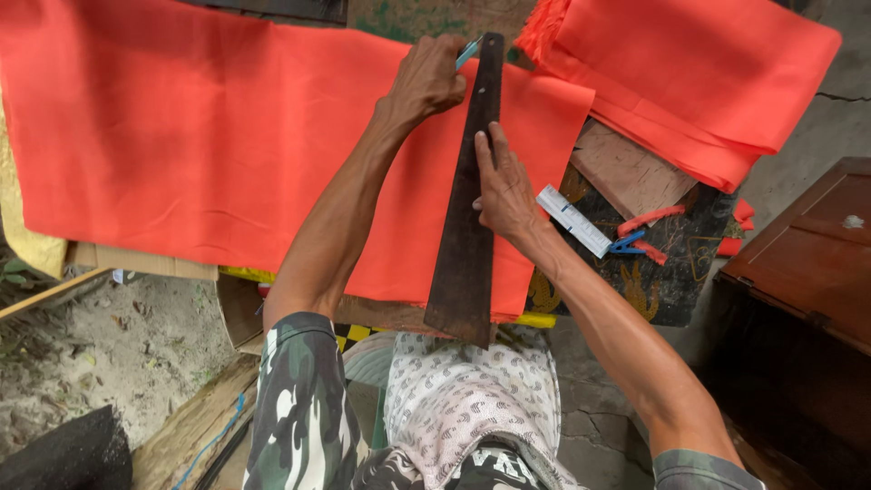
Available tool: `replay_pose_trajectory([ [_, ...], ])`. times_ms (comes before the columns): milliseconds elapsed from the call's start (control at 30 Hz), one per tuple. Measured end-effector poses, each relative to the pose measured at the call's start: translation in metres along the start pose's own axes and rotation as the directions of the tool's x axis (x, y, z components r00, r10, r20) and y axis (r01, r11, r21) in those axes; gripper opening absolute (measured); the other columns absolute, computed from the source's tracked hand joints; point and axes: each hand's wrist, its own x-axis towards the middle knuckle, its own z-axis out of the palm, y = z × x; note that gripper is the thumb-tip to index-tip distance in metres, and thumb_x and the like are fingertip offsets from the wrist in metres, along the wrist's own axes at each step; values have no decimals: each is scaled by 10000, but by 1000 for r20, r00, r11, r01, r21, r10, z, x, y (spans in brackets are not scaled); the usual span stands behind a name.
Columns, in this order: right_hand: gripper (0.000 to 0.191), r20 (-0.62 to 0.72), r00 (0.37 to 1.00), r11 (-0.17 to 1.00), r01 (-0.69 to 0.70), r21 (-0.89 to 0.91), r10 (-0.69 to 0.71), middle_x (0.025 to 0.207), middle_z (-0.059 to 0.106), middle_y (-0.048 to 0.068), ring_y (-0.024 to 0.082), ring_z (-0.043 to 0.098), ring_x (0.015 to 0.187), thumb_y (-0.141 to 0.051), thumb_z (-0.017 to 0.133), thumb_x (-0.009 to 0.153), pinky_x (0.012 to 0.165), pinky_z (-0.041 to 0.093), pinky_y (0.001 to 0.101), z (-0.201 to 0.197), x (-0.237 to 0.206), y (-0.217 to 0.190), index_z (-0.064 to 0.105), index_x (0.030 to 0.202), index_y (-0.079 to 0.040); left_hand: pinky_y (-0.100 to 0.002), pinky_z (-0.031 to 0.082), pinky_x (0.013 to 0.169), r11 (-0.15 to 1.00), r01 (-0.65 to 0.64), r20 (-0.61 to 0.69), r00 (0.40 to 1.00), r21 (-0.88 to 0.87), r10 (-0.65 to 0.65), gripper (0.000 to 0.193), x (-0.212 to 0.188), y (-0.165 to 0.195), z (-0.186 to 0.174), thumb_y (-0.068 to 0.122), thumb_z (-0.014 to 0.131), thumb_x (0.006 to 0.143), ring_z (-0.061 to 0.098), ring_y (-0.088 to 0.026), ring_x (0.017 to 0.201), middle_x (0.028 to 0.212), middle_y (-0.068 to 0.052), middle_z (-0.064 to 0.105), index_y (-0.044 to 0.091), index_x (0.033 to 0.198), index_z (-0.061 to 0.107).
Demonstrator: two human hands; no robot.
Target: The person lays a long metal straightedge across orange fabric, positions a ruler, and marks measurement lines on the fabric with a marking pen, repeating the measure-and-mark cycle at different spots. They then fold the marked fabric and stack it with other folded pieces.
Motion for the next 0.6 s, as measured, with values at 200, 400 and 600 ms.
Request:
replay_pose_trajectory([
  [200, 1034, -67, 992, 984, 115, 133, -107, 1576, 243, 281, 505, 515, 1244, 14, 873, 599, 970, 531, 508, -20, -2, 15, 372, 1504, 34, -519, 506, 650, 989, -20, -28, 999, -148, 16, 234, 17, 6, 3, 75, 661, 834, 655, -449, 772, 848, -253, 673, 5, 1057, 657],
  [400, 114, -627, 705, 943, -246, 224, 332, 1021, 689, 154, 238, 685, 818, -33, 654, 1008, 733, 557, 370, -119, -70, 181, 677, 1119, -43, -397, 454, 485, 751, 453, 216, 891, -480, -400, 213, 19, 74, 10, 232, 680, 976, 554, -207, 535, 659, -55, 573, 20, 998, 673],
  [600, 138, -550, 376, 664, -353, 659, 746, 907, 733, 72, 138, 651, 816, -137, 677, 996, 735, 526, 292, -214, -138, 331, 721, 1038, -13, -283, 478, 525, 767, 172, 221, 974, -618, -41, 207, 73, 194, 110, 214, 688, 966, 596, -98, 603, 703, -22, 665, 22, 890, 696],
])
